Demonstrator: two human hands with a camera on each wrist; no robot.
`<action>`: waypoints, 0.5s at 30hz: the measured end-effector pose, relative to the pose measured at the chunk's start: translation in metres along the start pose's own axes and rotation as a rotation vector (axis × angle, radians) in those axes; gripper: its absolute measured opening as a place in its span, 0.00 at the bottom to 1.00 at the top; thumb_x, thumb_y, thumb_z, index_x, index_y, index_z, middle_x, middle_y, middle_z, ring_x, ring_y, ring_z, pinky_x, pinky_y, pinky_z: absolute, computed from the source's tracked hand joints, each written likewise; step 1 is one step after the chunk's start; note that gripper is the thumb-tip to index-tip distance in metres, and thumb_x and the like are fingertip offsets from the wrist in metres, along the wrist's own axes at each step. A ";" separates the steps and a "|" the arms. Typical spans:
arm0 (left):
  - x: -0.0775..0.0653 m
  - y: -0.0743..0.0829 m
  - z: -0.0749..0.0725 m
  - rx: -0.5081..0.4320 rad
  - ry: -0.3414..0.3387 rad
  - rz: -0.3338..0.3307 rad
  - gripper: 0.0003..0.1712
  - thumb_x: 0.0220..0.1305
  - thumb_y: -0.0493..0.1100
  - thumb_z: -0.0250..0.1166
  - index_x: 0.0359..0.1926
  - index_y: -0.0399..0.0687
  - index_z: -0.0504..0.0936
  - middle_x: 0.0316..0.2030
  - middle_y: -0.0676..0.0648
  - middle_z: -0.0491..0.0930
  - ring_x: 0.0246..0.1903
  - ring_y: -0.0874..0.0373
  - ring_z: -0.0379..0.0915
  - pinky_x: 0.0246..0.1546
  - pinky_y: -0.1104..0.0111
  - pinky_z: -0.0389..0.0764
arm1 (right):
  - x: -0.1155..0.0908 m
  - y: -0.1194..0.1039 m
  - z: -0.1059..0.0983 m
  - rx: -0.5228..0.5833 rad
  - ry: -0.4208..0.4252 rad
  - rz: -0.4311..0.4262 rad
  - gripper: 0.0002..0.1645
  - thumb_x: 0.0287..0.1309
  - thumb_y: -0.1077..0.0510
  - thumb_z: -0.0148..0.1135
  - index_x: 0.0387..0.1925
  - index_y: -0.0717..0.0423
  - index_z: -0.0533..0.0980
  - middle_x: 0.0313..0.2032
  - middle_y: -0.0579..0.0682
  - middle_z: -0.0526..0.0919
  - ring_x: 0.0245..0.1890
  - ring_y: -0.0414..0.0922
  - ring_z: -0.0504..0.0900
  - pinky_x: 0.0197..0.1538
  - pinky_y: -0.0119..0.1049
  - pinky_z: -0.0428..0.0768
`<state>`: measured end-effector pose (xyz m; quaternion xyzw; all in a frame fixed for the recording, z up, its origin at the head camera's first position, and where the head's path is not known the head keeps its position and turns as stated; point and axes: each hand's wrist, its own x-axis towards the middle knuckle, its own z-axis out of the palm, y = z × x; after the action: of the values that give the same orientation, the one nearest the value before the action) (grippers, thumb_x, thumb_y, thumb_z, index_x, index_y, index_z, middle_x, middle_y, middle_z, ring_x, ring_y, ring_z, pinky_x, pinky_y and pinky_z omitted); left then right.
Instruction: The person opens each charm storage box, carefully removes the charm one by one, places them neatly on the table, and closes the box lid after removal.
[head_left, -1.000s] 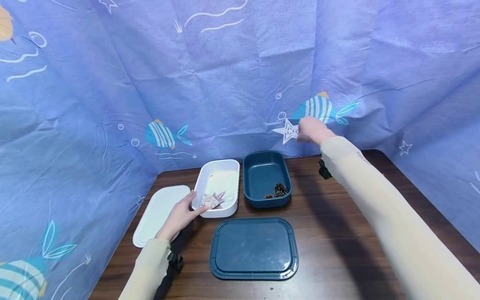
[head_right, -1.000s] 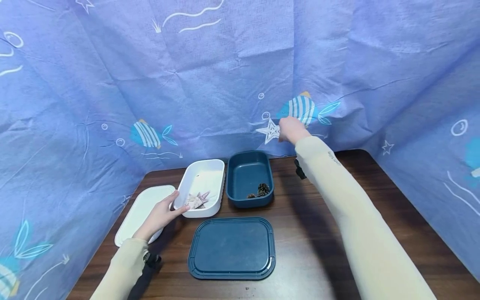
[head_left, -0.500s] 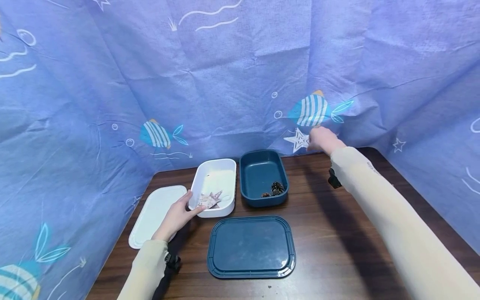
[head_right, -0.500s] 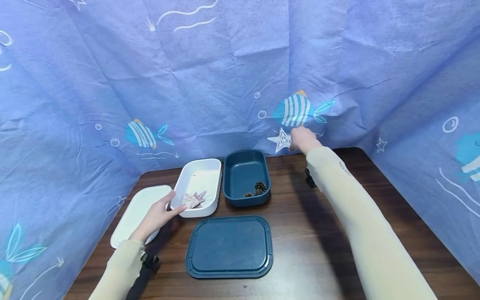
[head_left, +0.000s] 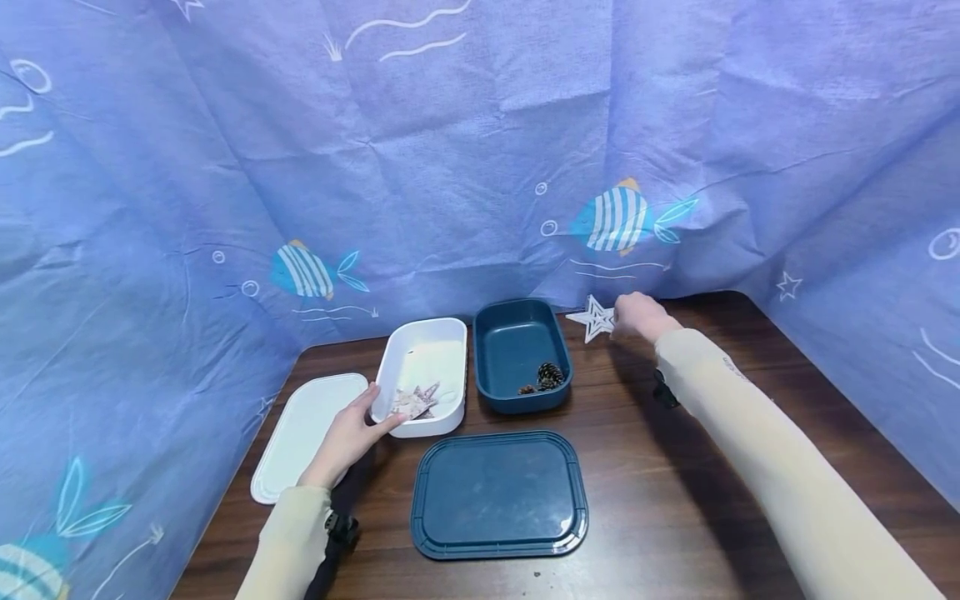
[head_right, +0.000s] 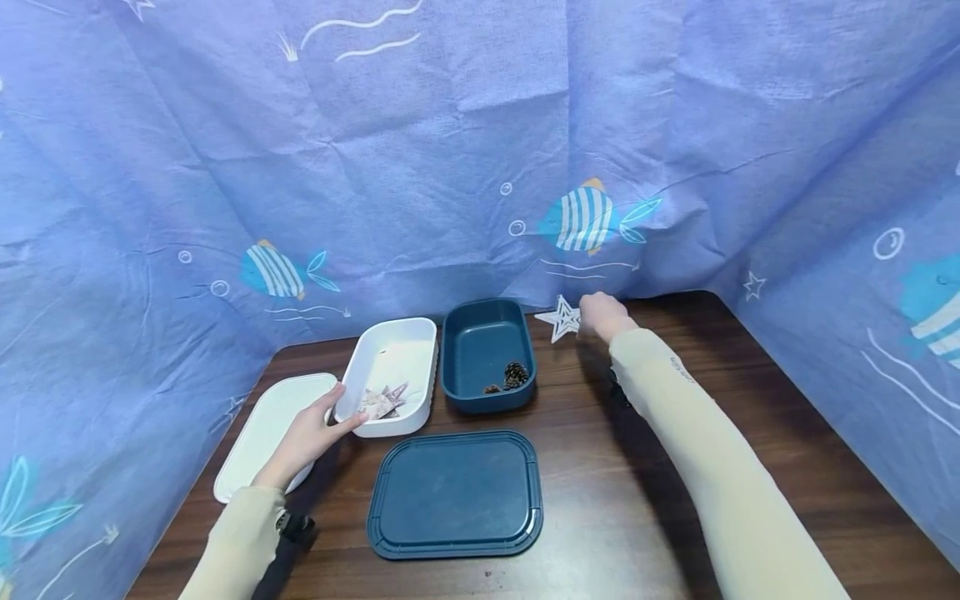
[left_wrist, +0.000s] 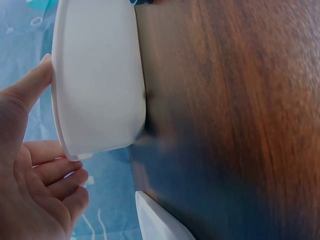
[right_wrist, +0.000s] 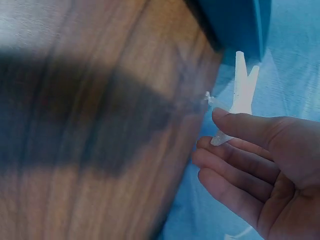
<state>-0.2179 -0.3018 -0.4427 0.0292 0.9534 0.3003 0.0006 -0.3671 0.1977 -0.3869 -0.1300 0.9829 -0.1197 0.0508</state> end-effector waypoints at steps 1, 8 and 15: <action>0.000 0.000 0.000 0.000 0.000 0.001 0.55 0.65 0.63 0.67 0.77 0.35 0.53 0.77 0.36 0.51 0.76 0.39 0.46 0.72 0.44 0.55 | 0.000 0.000 0.003 0.002 -0.004 0.001 0.15 0.48 0.59 0.74 0.17 0.56 0.76 0.22 0.50 0.75 0.26 0.49 0.71 0.33 0.46 0.75; 0.000 -0.003 0.003 0.013 0.022 0.013 0.55 0.64 0.64 0.66 0.77 0.34 0.54 0.77 0.35 0.53 0.75 0.38 0.48 0.72 0.44 0.56 | -0.002 0.002 0.021 0.054 -0.030 0.017 0.10 0.47 0.60 0.73 0.19 0.58 0.79 0.22 0.51 0.79 0.25 0.48 0.74 0.34 0.44 0.77; 0.001 -0.005 0.007 0.013 0.049 0.026 0.55 0.64 0.64 0.67 0.76 0.33 0.56 0.76 0.35 0.54 0.74 0.37 0.50 0.71 0.44 0.59 | -0.001 0.009 0.034 0.175 -0.081 0.041 0.08 0.52 0.61 0.71 0.24 0.63 0.82 0.19 0.52 0.84 0.16 0.42 0.78 0.27 0.35 0.76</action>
<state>-0.2189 -0.3021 -0.4511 0.0342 0.9547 0.2945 -0.0267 -0.3638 0.1993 -0.4217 -0.1097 0.9683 -0.1988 0.1038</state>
